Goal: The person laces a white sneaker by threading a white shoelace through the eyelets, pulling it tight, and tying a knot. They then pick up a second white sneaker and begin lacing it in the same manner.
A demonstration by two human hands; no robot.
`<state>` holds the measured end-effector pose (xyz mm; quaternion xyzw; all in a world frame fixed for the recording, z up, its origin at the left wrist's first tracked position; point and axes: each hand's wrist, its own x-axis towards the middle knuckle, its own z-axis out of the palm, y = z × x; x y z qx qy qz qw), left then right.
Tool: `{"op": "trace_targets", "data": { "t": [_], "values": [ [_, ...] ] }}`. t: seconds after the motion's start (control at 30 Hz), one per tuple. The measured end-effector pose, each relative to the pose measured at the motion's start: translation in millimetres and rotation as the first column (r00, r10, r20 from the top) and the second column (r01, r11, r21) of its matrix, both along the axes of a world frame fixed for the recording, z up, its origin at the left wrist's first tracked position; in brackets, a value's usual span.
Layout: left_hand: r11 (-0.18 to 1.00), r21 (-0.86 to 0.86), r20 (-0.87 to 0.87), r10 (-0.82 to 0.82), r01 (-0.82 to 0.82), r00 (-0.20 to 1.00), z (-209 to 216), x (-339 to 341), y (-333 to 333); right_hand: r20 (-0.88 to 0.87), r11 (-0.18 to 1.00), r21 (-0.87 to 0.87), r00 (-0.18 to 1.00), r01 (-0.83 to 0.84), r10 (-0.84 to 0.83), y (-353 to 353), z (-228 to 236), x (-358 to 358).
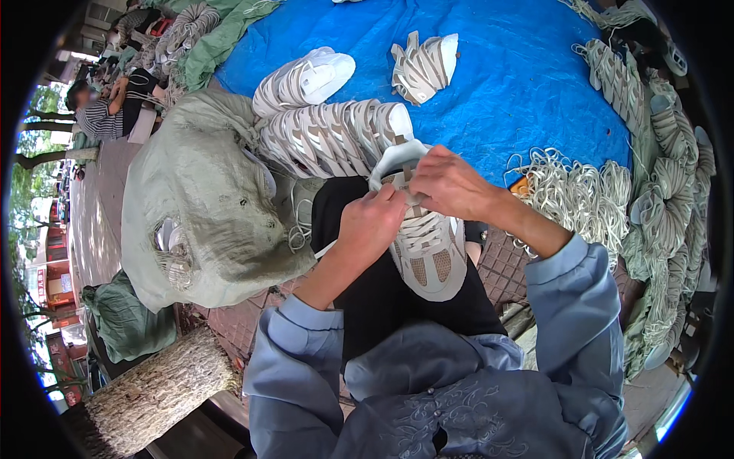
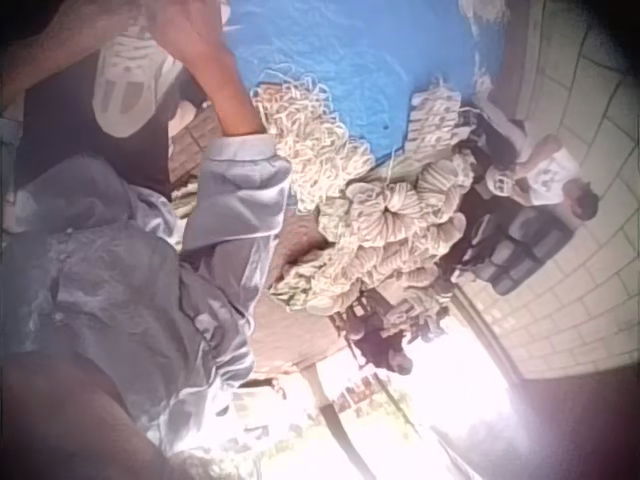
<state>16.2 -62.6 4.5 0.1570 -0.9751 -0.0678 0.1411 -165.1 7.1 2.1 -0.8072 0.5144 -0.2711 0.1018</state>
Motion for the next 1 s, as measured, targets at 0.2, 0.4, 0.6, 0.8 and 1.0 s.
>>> {"op": "trace_targets", "data": {
  "t": [0.2,0.4,0.6,0.8,1.0],
  "values": [
    [0.993,0.117,-0.085,0.019,-0.009,0.996,-2,4,-1,0.027,0.983,0.163,0.996,0.081,-0.087,14,-16,-20],
    [0.956,0.277,0.003,0.096,-0.093,0.995,2,-3,1,0.153,0.981,-0.170,0.986,0.095,-0.069,21,-9,1],
    [0.932,0.339,-0.026,0.143,-0.125,0.989,2,-3,4,0.010,0.965,-0.058,0.967,0.255,-0.255,27,0,19],
    [0.932,0.325,0.043,0.153,-0.159,0.987,3,-5,4,-0.331,0.926,0.061,0.883,0.372,-0.333,29,5,30],
    [0.939,0.317,-0.030,0.149,-0.132,0.988,3,-4,7,-0.341,0.954,0.023,0.899,0.299,-0.274,29,8,32]
  ]
}}
